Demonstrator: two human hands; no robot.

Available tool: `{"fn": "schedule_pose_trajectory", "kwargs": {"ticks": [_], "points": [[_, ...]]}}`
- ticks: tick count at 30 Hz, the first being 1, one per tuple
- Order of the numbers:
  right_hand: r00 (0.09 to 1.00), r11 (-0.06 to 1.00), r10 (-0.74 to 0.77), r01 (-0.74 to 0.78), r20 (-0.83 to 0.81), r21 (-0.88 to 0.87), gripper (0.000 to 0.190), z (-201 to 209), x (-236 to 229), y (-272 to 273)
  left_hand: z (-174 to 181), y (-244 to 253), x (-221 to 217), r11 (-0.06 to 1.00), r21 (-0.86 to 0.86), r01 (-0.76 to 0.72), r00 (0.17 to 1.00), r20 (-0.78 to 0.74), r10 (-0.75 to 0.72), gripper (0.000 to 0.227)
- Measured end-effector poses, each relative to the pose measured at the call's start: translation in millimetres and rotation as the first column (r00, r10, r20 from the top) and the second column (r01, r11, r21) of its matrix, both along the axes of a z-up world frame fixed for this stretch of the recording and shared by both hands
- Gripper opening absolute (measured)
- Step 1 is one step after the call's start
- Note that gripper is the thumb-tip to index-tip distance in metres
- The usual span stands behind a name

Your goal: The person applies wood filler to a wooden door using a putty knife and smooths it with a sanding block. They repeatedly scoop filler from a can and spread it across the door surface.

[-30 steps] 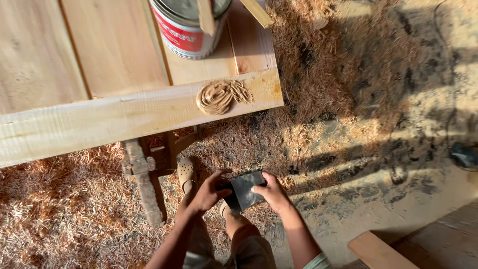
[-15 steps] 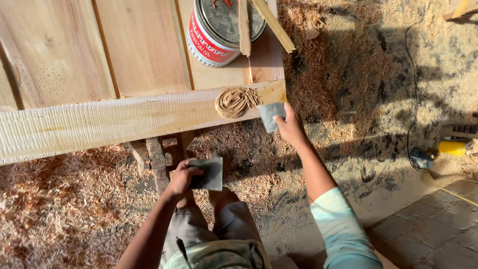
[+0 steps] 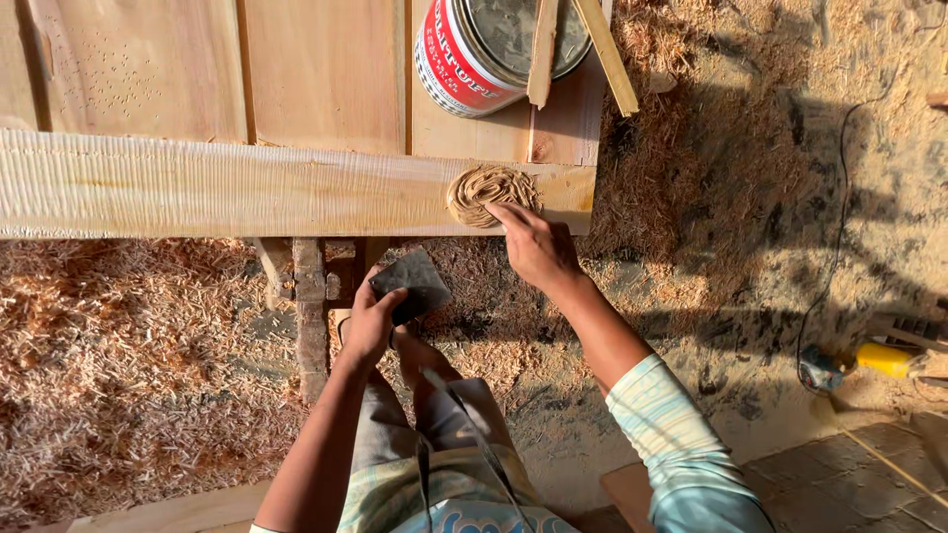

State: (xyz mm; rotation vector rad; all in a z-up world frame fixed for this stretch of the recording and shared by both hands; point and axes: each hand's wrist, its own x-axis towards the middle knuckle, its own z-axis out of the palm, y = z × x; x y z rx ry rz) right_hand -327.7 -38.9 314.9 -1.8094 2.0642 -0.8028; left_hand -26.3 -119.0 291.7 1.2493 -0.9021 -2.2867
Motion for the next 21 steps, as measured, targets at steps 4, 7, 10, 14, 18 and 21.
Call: {"fn": "schedule_pose_trajectory", "kwargs": {"ticks": [4, 7, 10, 14, 18, 21], "points": [[0.999, 0.97, 0.001, 0.01, -0.044, 0.241, 0.042, 17, -3, -11, -14, 15, 1, 0.999, -0.016, -0.035, 0.999, 0.017, 0.035, 0.027], [0.994, 0.979, 0.034, -0.011, -0.108, 0.203, 0.046, 23, 5, -19, -21, 21, -5, 0.989, -0.141, -0.052, 0.996, 0.062, 0.061, 0.027], [0.992, 0.982, 0.043, -0.021, -0.115, 0.186, 0.049, 24, 8, -27, -25, 20, -16, 0.999, -0.026, -0.019, 0.989, 0.148, 0.022, 0.037], [0.998, 0.906, -0.031, 0.049, -0.051, 0.42, 0.047, 24, 13, -21, -26, 28, -26, 0.997, 0.077, 0.024, 0.976, 0.216, -0.04, 0.036], [0.992, 0.975, 0.057, -0.03, -0.114, 0.22, 0.052, 25, 19, -23, -35, 20, -34, 0.988, 0.152, 0.042, 0.968, 0.24, -0.078, 0.039], [0.995, 0.953, 0.039, -0.009, -0.094, 0.303, 0.052, 28, 29, -26, -54, 19, -36, 0.987, 0.161, 0.016, 0.983, 0.175, -0.045, 0.037]]}}
